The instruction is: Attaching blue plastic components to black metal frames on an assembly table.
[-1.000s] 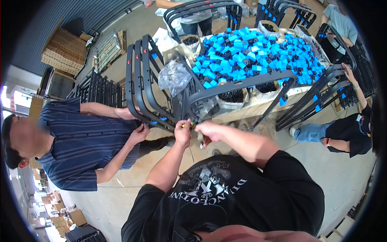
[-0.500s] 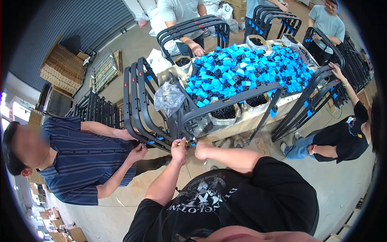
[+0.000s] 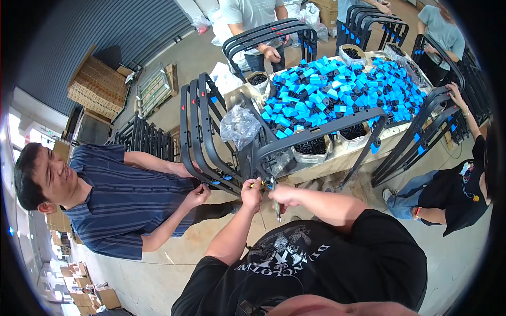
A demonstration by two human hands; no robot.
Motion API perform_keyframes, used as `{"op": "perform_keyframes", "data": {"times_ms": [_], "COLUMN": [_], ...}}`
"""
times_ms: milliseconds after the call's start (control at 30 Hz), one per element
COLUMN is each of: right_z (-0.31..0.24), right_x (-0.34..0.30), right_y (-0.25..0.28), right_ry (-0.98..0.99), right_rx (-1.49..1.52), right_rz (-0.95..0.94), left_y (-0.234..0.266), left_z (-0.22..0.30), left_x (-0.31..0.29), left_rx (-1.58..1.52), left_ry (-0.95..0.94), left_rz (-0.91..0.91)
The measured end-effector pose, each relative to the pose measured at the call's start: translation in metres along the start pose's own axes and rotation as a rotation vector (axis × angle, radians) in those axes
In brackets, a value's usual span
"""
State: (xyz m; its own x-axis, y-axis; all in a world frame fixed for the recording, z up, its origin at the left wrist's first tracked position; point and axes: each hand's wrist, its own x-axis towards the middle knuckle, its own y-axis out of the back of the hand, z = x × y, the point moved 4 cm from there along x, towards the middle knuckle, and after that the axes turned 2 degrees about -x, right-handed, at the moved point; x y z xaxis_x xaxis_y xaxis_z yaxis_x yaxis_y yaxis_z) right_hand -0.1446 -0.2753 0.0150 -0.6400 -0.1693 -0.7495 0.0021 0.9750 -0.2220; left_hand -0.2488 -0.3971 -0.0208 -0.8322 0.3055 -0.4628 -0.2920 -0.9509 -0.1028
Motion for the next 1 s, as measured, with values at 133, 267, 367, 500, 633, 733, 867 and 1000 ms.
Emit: {"op": "perform_keyframes", "data": {"times_ms": [133, 267, 367, 500, 633, 733, 867, 1000], "right_z": [0.025, -0.001, 0.027, 0.012, 0.006, 0.056, -0.009, 0.008], "right_x": [0.049, -0.007, 0.043, 0.018, -0.001, 0.068, -0.012, -0.002], "right_y": [0.01, -0.005, 0.008, -0.003, -0.006, 0.015, -0.005, -0.005], "right_ry": [0.131, -0.025, 0.086, -0.039, 0.084, 0.496, -0.089, -0.074], "right_rx": [-0.778, -0.047, -0.579, -0.197, -0.069, -0.705, -0.243, -0.175], "right_rz": [0.507, 0.123, 0.361, 0.215, 0.171, 0.882, 0.169, 0.085], "left_y": [-0.001, 0.0, -0.002, -0.001, 0.0, -0.01, -0.003, -0.005], "left_z": [0.002, -0.003, -0.007, -0.005, -0.008, 0.008, 0.002, 0.005], "left_x": [-0.005, -0.005, 0.005, -0.003, 0.004, -0.006, -0.007, -0.008], "left_rx": [0.056, 0.031, 0.021, 0.016, 0.007, -0.022, -0.027, -0.026], "left_ry": [0.054, 0.001, 0.051, 0.02, 0.009, 0.082, 0.012, 0.048], "left_rz": [0.01, 0.032, -0.014, 0.046, 0.013, 0.02, 0.062, 0.05]}}
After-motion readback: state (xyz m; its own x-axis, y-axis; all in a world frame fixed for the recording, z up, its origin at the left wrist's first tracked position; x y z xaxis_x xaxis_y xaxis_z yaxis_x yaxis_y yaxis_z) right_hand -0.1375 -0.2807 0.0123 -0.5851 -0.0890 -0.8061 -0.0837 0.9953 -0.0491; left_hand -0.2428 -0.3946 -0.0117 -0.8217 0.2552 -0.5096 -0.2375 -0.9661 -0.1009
